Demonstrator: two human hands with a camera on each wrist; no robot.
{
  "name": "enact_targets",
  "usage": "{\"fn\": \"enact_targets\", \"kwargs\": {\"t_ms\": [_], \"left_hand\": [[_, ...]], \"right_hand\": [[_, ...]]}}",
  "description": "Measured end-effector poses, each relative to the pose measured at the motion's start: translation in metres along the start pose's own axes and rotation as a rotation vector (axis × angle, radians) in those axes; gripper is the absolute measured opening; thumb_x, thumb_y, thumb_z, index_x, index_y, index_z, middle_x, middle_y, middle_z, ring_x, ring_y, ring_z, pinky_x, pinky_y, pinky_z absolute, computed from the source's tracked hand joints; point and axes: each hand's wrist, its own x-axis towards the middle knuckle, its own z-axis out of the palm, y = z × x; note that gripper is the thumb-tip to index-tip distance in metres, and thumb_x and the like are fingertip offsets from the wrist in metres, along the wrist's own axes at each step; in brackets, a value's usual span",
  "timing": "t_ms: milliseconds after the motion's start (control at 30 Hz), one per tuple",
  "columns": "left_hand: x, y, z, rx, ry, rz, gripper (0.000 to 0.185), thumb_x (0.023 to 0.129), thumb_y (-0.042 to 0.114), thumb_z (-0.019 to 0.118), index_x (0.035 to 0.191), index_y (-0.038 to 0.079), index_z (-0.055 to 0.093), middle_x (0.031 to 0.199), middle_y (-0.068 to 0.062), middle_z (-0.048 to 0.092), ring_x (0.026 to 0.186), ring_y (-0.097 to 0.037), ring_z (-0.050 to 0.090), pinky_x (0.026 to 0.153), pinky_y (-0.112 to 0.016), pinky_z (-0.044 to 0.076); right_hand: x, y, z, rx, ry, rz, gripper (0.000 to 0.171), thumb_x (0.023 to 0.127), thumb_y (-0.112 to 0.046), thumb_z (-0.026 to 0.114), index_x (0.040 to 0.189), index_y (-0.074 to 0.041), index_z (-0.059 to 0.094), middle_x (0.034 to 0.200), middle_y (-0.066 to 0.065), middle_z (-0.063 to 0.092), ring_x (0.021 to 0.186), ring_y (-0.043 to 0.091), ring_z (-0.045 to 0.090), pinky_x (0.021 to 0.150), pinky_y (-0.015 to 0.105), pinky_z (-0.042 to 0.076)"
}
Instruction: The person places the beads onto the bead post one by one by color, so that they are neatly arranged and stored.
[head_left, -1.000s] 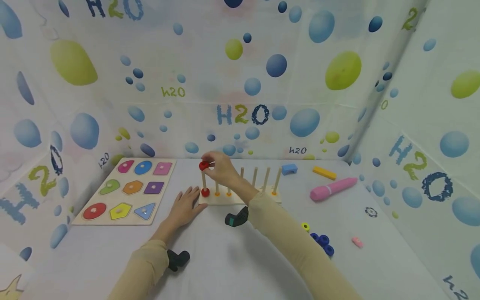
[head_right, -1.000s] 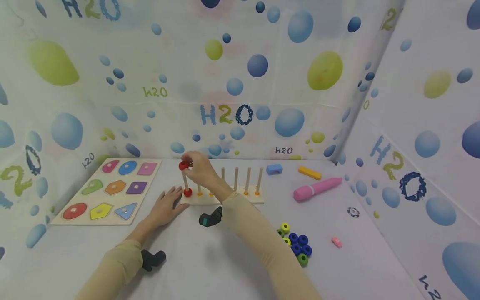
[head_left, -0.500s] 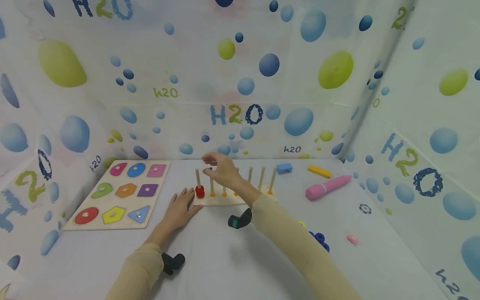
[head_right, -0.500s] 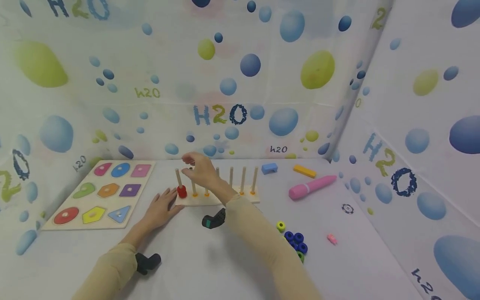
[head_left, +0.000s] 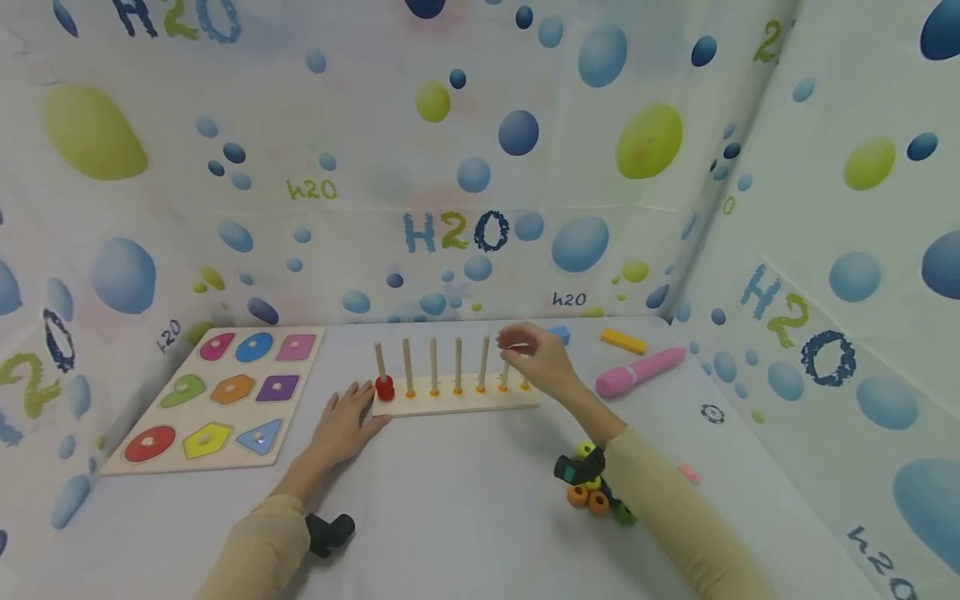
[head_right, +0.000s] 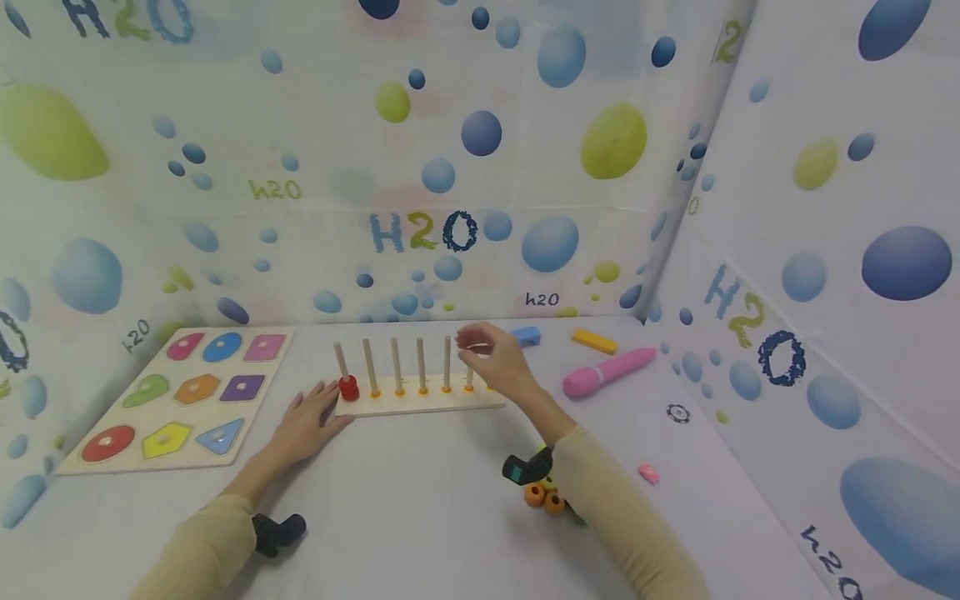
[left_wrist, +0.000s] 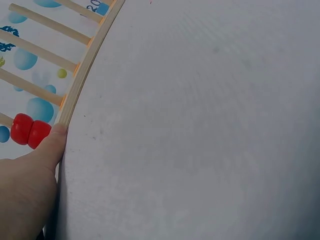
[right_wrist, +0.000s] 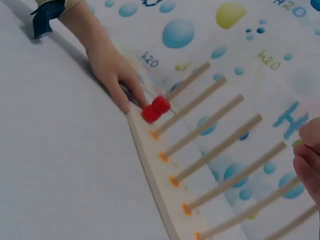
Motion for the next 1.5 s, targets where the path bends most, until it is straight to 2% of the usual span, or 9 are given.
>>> {"fn": "enact_targets", "kwargs": {"t_ms": [167, 367, 533, 733, 967, 1100, 1233, 1333, 1500], "left_hand": [[-0.002, -0.002, -0.001, -0.007, -0.006, -0.005, 0.069, 0.091, 0.040, 0.060, 0.137, -0.008, 0.042, 0.143, -0.025, 0.038, 0.135, -0.044, 0.025, 0.109, -0.062, 0.010], [-0.001, -0.002, -0.001, -0.013, 0.007, 0.003, 0.069, 0.090, 0.040, 0.060, 0.136, -0.009, 0.043, 0.143, -0.025, 0.038, 0.135, -0.045, 0.025, 0.108, -0.063, 0.010], [-0.001, -0.002, 0.001, -0.014, 0.004, 0.007, 0.068, 0.091, 0.039, 0.061, 0.137, -0.008, 0.042, 0.142, -0.025, 0.039, 0.135, -0.044, 0.025, 0.108, -0.062, 0.011], [-0.003, 0.000, 0.001, -0.015, -0.021, -0.007, 0.069, 0.091, 0.039, 0.061, 0.138, -0.007, 0.041, 0.143, -0.024, 0.038, 0.136, -0.043, 0.024, 0.109, -0.062, 0.010], [-0.002, 0.000, -0.001, -0.007, -0.020, -0.010, 0.069, 0.091, 0.039, 0.060, 0.138, -0.007, 0.041, 0.143, -0.024, 0.038, 0.136, -0.043, 0.024, 0.109, -0.062, 0.010], [-0.002, -0.001, 0.000, -0.010, -0.025, -0.015, 0.069, 0.091, 0.039, 0.060, 0.138, -0.007, 0.041, 0.144, -0.023, 0.037, 0.136, -0.042, 0.023, 0.110, -0.061, 0.009], [-0.002, -0.002, 0.001, -0.011, -0.028, -0.020, 0.069, 0.091, 0.040, 0.060, 0.139, -0.007, 0.040, 0.145, -0.023, 0.037, 0.137, -0.042, 0.022, 0.110, -0.060, 0.008], [-0.002, -0.002, 0.001, -0.011, -0.029, -0.021, 0.070, 0.091, 0.040, 0.060, 0.139, -0.006, 0.040, 0.145, -0.023, 0.037, 0.137, -0.042, 0.022, 0.110, -0.060, 0.008], [0.000, -0.002, 0.001, -0.014, -0.023, -0.017, 0.069, 0.091, 0.039, 0.061, 0.138, -0.006, 0.041, 0.144, -0.023, 0.037, 0.136, -0.042, 0.023, 0.109, -0.061, 0.009]], "right_hand": [[-0.036, 0.019, -0.037, -0.055, -0.039, 0.068, 0.023, 0.083, 0.011, 0.063, 0.105, 0.014, 0.059, 0.101, 0.028, 0.064, 0.093, 0.040, 0.063, 0.080, 0.030, 0.055], [-0.081, 0.048, -0.070, -0.086, -0.151, 0.206, 0.024, 0.087, 0.005, 0.062, 0.110, 0.010, 0.059, 0.105, 0.026, 0.063, 0.098, 0.035, 0.062, 0.083, 0.031, 0.054], [-0.116, 0.079, -0.084, -0.083, -0.255, 0.266, 0.025, 0.089, -0.002, 0.063, 0.113, 0.003, 0.061, 0.108, 0.020, 0.064, 0.101, 0.031, 0.062, 0.086, 0.029, 0.052], [-0.140, 0.100, -0.087, -0.093, -0.396, 0.260, 0.029, 0.087, -0.008, 0.065, 0.116, -0.005, 0.061, 0.109, 0.007, 0.065, 0.101, 0.020, 0.062, 0.087, 0.026, 0.051], [-0.146, 0.099, -0.084, -0.170, -0.378, 0.279, 0.025, 0.088, -0.010, 0.064, 0.113, -0.014, 0.063, 0.108, -0.003, 0.065, 0.101, 0.013, 0.060, 0.086, 0.023, 0.050], [-0.143, 0.091, -0.082, -0.173, -0.368, 0.281, 0.025, 0.089, -0.008, 0.063, 0.114, -0.010, 0.063, 0.109, 0.001, 0.065, 0.102, 0.017, 0.061, 0.087, 0.026, 0.051], [-0.139, 0.091, -0.080, -0.179, -0.325, 0.286, 0.024, 0.089, -0.009, 0.064, 0.113, -0.011, 0.064, 0.108, 0.000, 0.065, 0.101, 0.017, 0.061, 0.087, 0.025, 0.051], [-0.132, 0.095, -0.079, -0.176, -0.274, 0.275, 0.023, 0.089, -0.010, 0.064, 0.112, -0.012, 0.064, 0.108, -0.001, 0.066, 0.100, 0.017, 0.062, 0.086, 0.024, 0.051], [-0.108, 0.081, -0.070, -0.172, -0.206, 0.236, 0.025, 0.090, -0.007, 0.064, 0.115, -0.003, 0.063, 0.110, 0.006, 0.066, 0.101, 0.022, 0.062, 0.087, 0.030, 0.052]]}}
